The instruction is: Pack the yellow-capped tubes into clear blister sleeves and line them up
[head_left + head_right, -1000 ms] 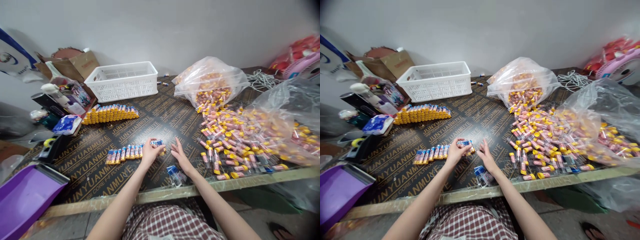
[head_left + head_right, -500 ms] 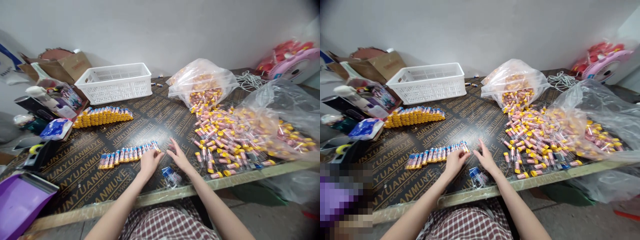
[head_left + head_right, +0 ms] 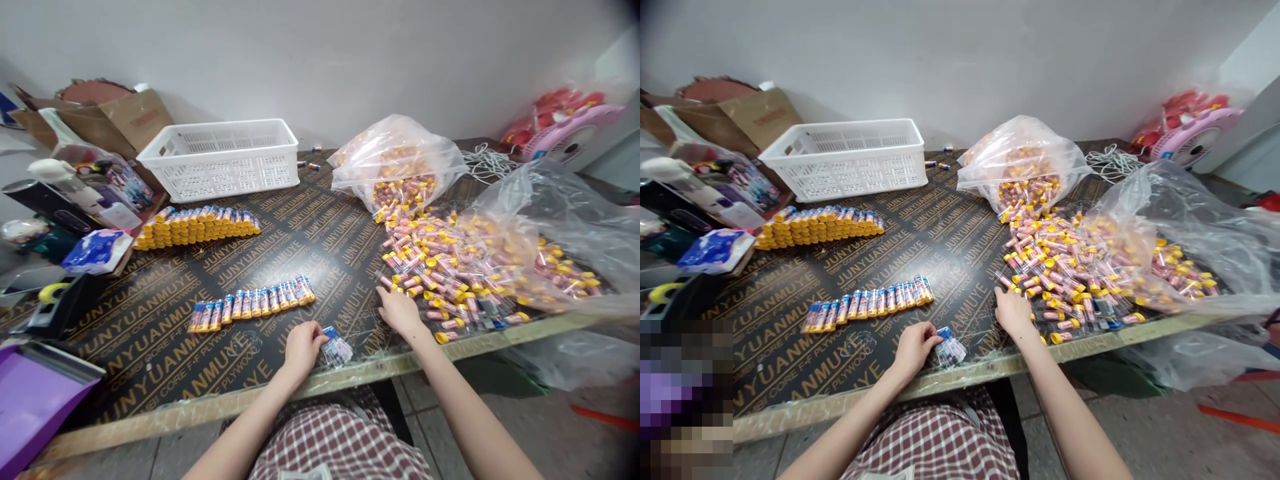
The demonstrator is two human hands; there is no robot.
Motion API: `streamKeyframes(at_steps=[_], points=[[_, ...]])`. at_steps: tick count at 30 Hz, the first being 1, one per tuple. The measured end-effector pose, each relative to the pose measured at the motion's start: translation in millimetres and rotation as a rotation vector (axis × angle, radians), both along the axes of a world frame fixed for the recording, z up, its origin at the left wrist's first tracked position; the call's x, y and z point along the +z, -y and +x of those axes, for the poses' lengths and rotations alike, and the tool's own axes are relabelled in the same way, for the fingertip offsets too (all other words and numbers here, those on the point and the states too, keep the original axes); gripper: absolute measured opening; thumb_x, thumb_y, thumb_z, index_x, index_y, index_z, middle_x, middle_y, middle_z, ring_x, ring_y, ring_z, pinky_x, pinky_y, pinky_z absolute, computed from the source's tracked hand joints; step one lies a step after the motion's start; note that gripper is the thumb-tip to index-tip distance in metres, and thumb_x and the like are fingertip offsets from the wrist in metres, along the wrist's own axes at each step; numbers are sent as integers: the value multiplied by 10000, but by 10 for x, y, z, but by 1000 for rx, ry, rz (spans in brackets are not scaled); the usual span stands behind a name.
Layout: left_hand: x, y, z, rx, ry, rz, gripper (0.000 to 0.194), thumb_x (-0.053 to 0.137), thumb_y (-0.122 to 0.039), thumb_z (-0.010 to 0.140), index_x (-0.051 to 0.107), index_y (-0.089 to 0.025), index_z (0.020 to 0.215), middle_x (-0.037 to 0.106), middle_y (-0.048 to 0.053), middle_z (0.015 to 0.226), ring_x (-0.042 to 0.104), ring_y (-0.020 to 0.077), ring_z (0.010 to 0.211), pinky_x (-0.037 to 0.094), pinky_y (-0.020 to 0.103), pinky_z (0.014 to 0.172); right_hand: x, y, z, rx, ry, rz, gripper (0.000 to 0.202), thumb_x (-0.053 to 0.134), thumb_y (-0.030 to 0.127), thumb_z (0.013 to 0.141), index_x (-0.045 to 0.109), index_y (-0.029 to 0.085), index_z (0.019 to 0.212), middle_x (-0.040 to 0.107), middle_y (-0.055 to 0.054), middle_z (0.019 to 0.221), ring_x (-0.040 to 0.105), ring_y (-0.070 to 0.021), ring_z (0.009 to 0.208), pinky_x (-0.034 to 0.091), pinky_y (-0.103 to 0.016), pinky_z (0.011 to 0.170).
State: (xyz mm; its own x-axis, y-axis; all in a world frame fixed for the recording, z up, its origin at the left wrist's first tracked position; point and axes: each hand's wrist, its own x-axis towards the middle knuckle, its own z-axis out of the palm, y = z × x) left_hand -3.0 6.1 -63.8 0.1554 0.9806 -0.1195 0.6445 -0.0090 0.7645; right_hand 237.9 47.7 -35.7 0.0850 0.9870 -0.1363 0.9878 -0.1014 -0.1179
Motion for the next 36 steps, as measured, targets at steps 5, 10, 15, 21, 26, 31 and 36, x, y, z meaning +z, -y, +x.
streamKeyframes(at_steps=[5,10,15,21,26,31,36], points=[[16,8,-26,19,58,33,119,695,-211,643,599,-178,580,585,-1,604,498,131,579,309,239,587,24,-31,25,26,-248,-3,443,567,35,679,582,156,1105,640,-105,884,618,-239,857,441,-328,739],[77,-46,-58,115,454,-210,229,705,-321,606,545,-159,581,534,-17,525,501,115,505,366,223,511,91,79,-35,83,-622,38,217,533,261,796,637,154,953,621,-39,794,630,-153,653,493,-256,599],[152,-67,-88,269,802,-479,368,720,-346,565,423,-193,720,583,-34,511,587,150,476,445,231,469,92,322,-259,80,-926,138,240,542,351,795,603,170,941,617,-57,925,659,-164,763,536,-266,663],[144,-80,-109,403,998,-492,472,811,-157,432,561,-138,832,634,-23,595,575,87,510,483,191,533,31,667,-563,-17,-1225,371,185,621,284,780,645,207,947,594,-50,957,639,-175,828,539,-299,740],[96,-122,-121,540,1135,-564,285,821,-264,512,649,-93,661,659,29,641,569,73,525,491,177,529,69,855,-708,14,-1046,533,199,593,235,815,661,223,1001,596,-51,925,606,-164,768,536,-293,672],[83,-149,-148,702,1138,-520,294,830,-308,511,652,-98,616,640,24,572,563,79,492,473,178,487,77,909,-766,91,-968,635,239,583,173,821,653,239,1039,596,-47,911,597,-160,761,526,-294,669],[71,-149,-158,712,1126,-472,358,837,-359,467,643,-96,611,627,16,561,561,83,492,469,188,497,28,937,-809,190,-912,645,292,561,127,827,639,252,1080,598,-55,932,595,-178,850,513,-319,759]])
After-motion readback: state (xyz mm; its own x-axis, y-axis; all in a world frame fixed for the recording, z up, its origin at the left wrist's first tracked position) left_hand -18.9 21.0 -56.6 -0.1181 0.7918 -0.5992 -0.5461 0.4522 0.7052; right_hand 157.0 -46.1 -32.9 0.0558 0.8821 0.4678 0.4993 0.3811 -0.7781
